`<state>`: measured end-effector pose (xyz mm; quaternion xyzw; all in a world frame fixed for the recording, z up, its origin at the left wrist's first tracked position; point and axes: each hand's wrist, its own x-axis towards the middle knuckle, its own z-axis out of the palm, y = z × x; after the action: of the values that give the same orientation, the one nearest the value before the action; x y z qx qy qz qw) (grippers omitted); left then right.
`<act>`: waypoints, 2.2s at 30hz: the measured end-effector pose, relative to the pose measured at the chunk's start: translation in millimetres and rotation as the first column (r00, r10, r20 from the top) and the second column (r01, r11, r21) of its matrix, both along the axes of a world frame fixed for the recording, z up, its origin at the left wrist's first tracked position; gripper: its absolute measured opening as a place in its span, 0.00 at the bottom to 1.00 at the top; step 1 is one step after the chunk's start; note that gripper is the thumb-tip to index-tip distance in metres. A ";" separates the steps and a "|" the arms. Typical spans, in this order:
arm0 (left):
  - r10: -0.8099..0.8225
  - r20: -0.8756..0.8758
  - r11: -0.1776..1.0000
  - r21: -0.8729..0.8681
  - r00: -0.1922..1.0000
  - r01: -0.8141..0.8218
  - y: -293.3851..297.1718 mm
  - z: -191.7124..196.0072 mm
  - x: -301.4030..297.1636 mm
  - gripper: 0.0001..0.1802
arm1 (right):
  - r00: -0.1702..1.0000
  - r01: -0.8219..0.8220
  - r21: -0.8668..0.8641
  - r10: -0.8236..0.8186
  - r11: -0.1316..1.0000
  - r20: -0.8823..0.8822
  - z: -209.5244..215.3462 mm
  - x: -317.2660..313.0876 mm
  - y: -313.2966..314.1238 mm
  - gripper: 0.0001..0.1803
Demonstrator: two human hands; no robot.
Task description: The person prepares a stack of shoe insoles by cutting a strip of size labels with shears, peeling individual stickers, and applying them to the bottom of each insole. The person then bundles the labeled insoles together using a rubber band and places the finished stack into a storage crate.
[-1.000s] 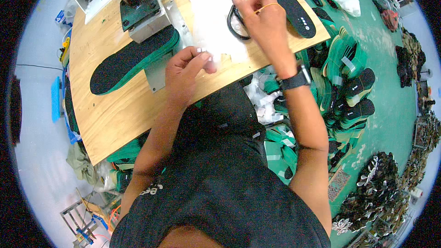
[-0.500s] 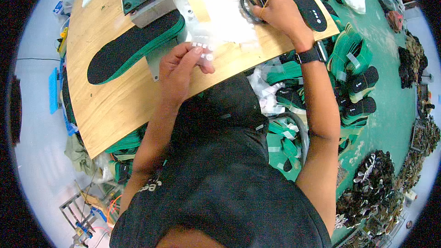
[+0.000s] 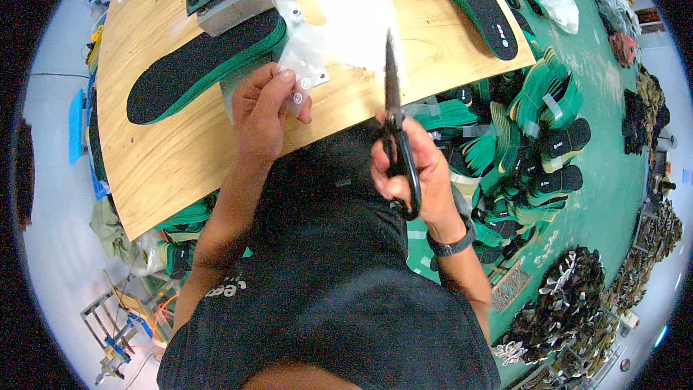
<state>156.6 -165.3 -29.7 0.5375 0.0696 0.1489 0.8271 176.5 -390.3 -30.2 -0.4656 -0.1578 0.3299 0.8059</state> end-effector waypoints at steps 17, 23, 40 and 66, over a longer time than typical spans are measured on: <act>-0.144 -0.159 0.969 0.176 0.977 0.172 -5.5 12.6 -11.8 0.07 | 0.924 -0.216 -0.505 0.342 0.836 0.170 11.8 6.1 -14.7 0.59; -0.153 -0.199 0.955 0.221 0.968 0.197 -5.7 16.2 -11.1 0.08 | 0.928 -0.116 -0.523 0.280 0.845 0.247 8.7 2.1 -4.4 0.62; 0.017 0.234 0.679 0.711 0.972 -0.183 -4.2 -1.0 -11.1 0.05 | 0.842 0.347 -0.452 -0.060 0.822 0.536 10.3 -14.5 -54.3 0.36; 0.090 0.130 0.992 -0.101 0.987 -0.077 -18.5 -0.1 -35.6 0.16 | 0.907 0.024 -0.335 0.121 0.942 0.404 28.0 12.4 78.4 0.10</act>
<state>121.1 -183.8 -29.8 0.4826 0.0432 0.2161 0.8477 188.8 -311.9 -2.2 -0.6504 -0.2805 0.2645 0.6545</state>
